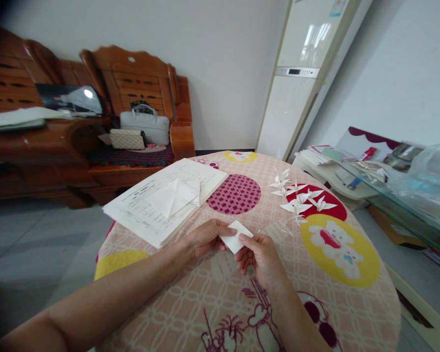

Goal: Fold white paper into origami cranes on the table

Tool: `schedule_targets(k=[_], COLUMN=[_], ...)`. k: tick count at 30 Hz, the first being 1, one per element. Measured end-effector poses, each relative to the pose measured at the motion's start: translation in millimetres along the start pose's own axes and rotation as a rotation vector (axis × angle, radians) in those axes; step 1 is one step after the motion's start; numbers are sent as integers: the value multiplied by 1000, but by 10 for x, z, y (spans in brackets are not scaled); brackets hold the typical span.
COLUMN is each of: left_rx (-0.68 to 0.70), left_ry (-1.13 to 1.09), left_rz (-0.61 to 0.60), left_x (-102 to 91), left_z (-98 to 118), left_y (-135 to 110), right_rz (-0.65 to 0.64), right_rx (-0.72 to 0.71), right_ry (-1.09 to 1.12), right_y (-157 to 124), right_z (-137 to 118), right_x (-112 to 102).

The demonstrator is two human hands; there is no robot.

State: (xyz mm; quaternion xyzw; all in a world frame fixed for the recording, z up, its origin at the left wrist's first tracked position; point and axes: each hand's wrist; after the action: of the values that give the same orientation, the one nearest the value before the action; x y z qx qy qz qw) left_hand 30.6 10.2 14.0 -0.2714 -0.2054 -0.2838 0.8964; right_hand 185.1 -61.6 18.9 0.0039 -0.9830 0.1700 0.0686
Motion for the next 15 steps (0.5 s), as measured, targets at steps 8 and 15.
schedule_targets(k=[8, 15], left_rx=[-19, 83], left_ry=[37, 101], left_rz=[-10, 47], left_x=[22, 108], left_z=[-11, -38], left_y=[-10, -37], right_rz=[-7, -16], right_rx=[34, 58], right_ry=[16, 1], right_y=[3, 29], right_z=[8, 29], right_x=[2, 41])
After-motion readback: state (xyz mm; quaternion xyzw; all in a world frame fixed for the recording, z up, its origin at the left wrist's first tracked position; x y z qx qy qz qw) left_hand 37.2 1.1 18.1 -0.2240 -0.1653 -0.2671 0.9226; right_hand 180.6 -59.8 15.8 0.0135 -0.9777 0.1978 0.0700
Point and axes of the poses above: each hand's wrist, its own y-axis towards the middle knuckle, its own x-axis out of the palm, z = x × y, and after that the axes turned 8 degrees about -y, right-handed
